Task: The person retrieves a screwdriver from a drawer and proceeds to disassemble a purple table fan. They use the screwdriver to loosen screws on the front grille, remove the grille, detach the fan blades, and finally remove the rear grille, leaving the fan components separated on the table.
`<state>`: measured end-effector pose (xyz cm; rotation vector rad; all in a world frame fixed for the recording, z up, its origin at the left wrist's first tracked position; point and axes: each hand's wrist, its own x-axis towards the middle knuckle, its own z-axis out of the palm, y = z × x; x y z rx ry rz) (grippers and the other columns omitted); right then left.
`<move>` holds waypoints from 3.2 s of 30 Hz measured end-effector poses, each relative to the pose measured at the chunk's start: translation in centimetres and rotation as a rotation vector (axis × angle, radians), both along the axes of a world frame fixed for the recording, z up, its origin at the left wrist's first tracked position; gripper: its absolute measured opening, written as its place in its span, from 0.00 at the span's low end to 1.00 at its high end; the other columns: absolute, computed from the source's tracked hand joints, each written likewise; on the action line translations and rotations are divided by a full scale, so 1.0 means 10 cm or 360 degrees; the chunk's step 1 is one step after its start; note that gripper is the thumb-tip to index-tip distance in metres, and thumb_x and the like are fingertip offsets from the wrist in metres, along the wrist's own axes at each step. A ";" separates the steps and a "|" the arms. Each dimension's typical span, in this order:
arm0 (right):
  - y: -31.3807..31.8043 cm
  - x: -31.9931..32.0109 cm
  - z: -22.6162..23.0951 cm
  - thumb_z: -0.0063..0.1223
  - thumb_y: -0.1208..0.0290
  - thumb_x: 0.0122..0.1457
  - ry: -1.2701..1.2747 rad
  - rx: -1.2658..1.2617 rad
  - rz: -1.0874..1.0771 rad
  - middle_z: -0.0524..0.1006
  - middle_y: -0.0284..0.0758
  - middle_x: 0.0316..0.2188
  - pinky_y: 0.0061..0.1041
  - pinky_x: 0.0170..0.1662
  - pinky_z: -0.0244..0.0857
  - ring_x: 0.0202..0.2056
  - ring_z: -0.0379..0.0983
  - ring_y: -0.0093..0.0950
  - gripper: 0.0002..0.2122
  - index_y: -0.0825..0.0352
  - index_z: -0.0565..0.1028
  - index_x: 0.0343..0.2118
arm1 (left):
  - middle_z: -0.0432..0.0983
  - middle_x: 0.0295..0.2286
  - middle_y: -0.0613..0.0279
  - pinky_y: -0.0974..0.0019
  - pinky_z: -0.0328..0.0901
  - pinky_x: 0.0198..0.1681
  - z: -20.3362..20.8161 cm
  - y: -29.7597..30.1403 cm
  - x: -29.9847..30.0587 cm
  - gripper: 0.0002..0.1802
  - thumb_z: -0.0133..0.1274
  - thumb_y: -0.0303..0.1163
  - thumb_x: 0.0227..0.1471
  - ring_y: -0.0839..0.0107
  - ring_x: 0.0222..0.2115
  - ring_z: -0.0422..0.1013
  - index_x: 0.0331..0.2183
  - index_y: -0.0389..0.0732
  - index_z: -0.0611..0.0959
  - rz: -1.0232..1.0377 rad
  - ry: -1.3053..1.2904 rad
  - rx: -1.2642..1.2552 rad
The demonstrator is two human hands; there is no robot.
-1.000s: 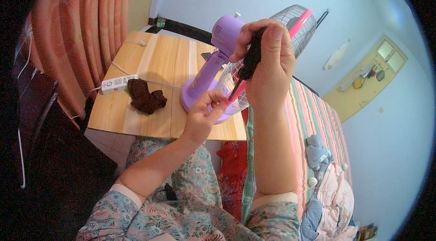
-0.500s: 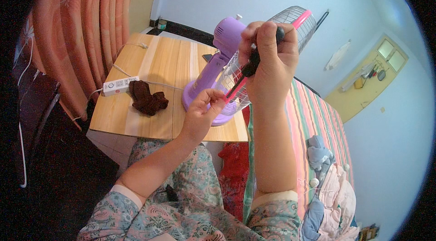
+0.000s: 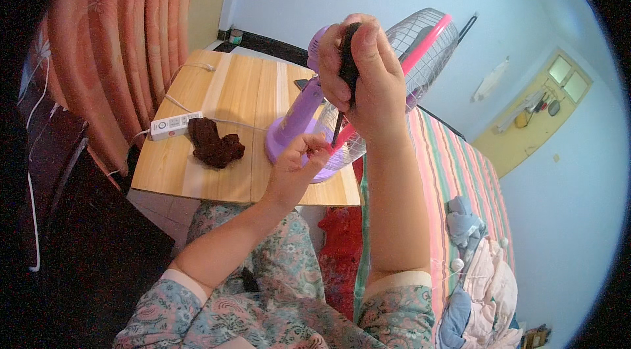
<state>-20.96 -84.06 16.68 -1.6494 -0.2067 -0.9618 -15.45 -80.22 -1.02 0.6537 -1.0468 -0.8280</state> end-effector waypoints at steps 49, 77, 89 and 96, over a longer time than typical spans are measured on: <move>0.11 0.10 -0.08 0.41 0.60 0.65 -0.0347 -0.0004 -0.0712 0.70 0.32 0.24 0.17 0.18 0.53 0.18 0.61 0.18 0.12 0.65 0.61 0.39 | 0.68 0.31 0.71 0.77 0.60 0.37 0.11 0.03 0.05 0.09 0.52 0.29 0.55 0.82 0.32 0.62 0.38 0.38 0.75 0.0051 0.0171 -0.0028; 0.14 0.15 -0.05 0.44 0.64 0.65 -0.0358 -0.0053 -0.0832 0.70 0.32 0.23 0.15 0.18 0.53 0.17 0.61 0.17 0.11 0.66 0.60 0.40 | 0.68 0.32 0.70 0.77 0.60 0.38 0.10 0.03 0.03 0.09 0.52 0.30 0.55 0.82 0.33 0.61 0.38 0.37 0.74 0.0018 0.0205 0.0025; 0.13 0.11 -0.03 0.35 0.55 0.67 -0.0243 0.0025 -0.0669 0.69 0.30 0.23 0.16 0.19 0.54 0.19 0.61 0.17 0.18 0.68 0.67 0.40 | 0.70 0.34 0.67 0.78 0.60 0.40 0.09 0.04 0.06 0.08 0.48 0.27 0.57 0.82 0.35 0.65 0.39 0.37 0.72 -0.0007 0.0186 0.0060; 0.17 0.14 -0.05 0.43 0.61 0.65 -0.0360 -0.0026 -0.0849 0.69 0.33 0.22 0.16 0.17 0.51 0.18 0.61 0.17 0.12 0.65 0.60 0.36 | 0.69 0.32 0.69 0.78 0.60 0.38 0.13 0.06 0.08 0.08 0.48 0.27 0.57 0.83 0.33 0.64 0.39 0.37 0.72 0.0001 0.0116 0.0028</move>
